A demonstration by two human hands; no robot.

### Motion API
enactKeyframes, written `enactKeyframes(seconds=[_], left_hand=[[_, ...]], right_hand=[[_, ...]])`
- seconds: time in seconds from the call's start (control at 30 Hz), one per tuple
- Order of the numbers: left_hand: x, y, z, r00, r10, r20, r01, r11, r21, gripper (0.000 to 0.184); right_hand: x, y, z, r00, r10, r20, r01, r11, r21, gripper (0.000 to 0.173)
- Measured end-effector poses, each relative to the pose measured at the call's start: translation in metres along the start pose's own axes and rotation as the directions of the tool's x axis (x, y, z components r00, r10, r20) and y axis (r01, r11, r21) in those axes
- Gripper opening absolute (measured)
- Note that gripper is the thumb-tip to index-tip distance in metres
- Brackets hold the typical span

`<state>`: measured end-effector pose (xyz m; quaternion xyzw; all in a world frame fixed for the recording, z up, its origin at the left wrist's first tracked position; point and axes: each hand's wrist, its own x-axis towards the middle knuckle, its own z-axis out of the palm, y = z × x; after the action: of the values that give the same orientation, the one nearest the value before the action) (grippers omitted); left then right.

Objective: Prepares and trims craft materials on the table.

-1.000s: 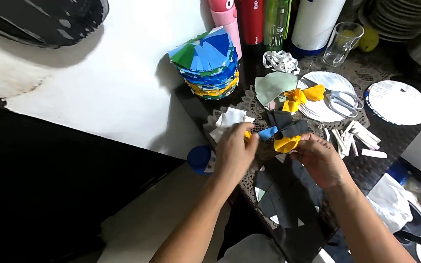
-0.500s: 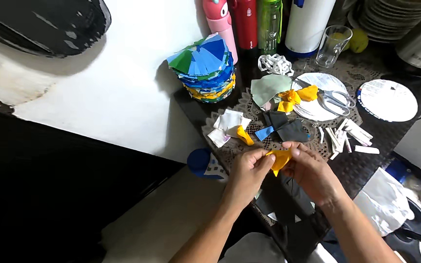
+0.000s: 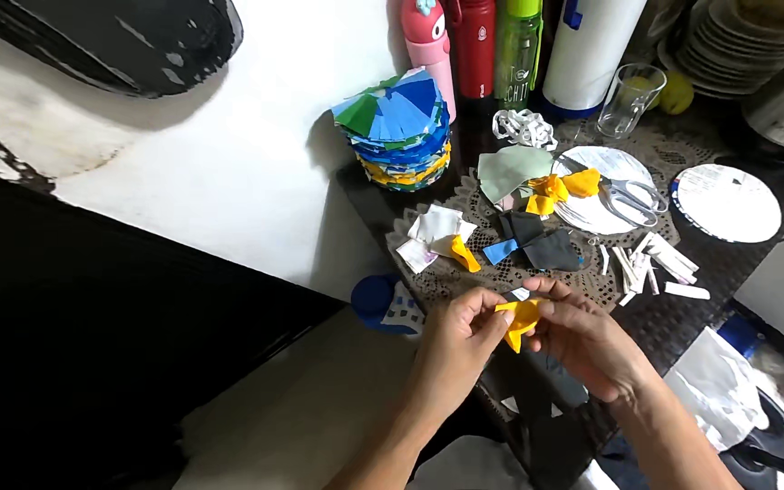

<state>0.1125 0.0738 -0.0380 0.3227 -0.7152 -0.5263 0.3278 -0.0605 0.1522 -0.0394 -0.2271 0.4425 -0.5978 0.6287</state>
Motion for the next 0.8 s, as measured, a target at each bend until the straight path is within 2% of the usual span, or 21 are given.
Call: enactKeyframes(seconds=[0.07,0.13,0.2,0.27,0.33,0.47,0.57,0.63,0.7,0.8], left_hand=[[-0.005,0.001,0.003,0.997,0.057,-0.048,-0.052,0.993,0.102,0.011],[-0.010,0.002,0.004,0.994,0.088,-0.064,-0.074,0.978,0.194,0.011],[-0.015,0.002,0.004,0.989,0.131,-0.063,-0.104,0.941,0.323,0.013],[-0.017,-0.002,0.002,0.980,0.187,-0.068,-0.142,0.897,0.419,0.014],[-0.016,-0.006,-0.001,0.979,0.188,-0.082,-0.138,0.900,0.413,0.016],[-0.012,-0.012,-0.006,0.997,-0.004,-0.079,0.015,0.989,0.145,0.016],[-0.015,-0.014,-0.003,0.978,-0.195,-0.067,0.181,0.968,-0.172,0.015],[-0.022,-0.014,0.001,0.942,-0.327,-0.074,0.278,0.886,-0.371,0.021],[-0.032,-0.012,0.005,0.887,-0.461,-0.027,0.377,0.757,-0.534,0.019],[-0.048,-0.011,0.002,0.785,-0.576,0.228,0.563,0.509,-0.651,0.052]], right_hand=[[-0.002,0.004,0.007,1.000,-0.006,-0.018,0.005,0.999,-0.042,0.039],[-0.004,0.006,0.014,0.996,-0.054,-0.076,0.042,0.989,-0.142,0.041],[-0.004,0.006,0.014,0.980,-0.173,-0.099,0.131,0.932,-0.338,0.036],[-0.003,0.006,0.008,0.948,-0.307,-0.080,0.215,0.809,-0.547,0.027],[-0.003,0.004,0.005,0.935,-0.346,-0.075,0.233,0.761,-0.605,0.014],[-0.003,-0.005,0.005,0.965,-0.245,-0.091,0.170,0.852,-0.495,0.011],[-0.003,-0.005,0.008,0.959,-0.279,-0.059,0.210,0.832,-0.513,0.012],[-0.003,-0.001,0.012,0.922,-0.388,-0.012,0.296,0.724,-0.623,0.011],[-0.004,0.006,0.016,0.854,-0.514,0.081,0.402,0.555,-0.728,0.012],[-0.010,0.020,0.022,0.717,-0.634,0.289,0.520,0.210,-0.828,0.016]])
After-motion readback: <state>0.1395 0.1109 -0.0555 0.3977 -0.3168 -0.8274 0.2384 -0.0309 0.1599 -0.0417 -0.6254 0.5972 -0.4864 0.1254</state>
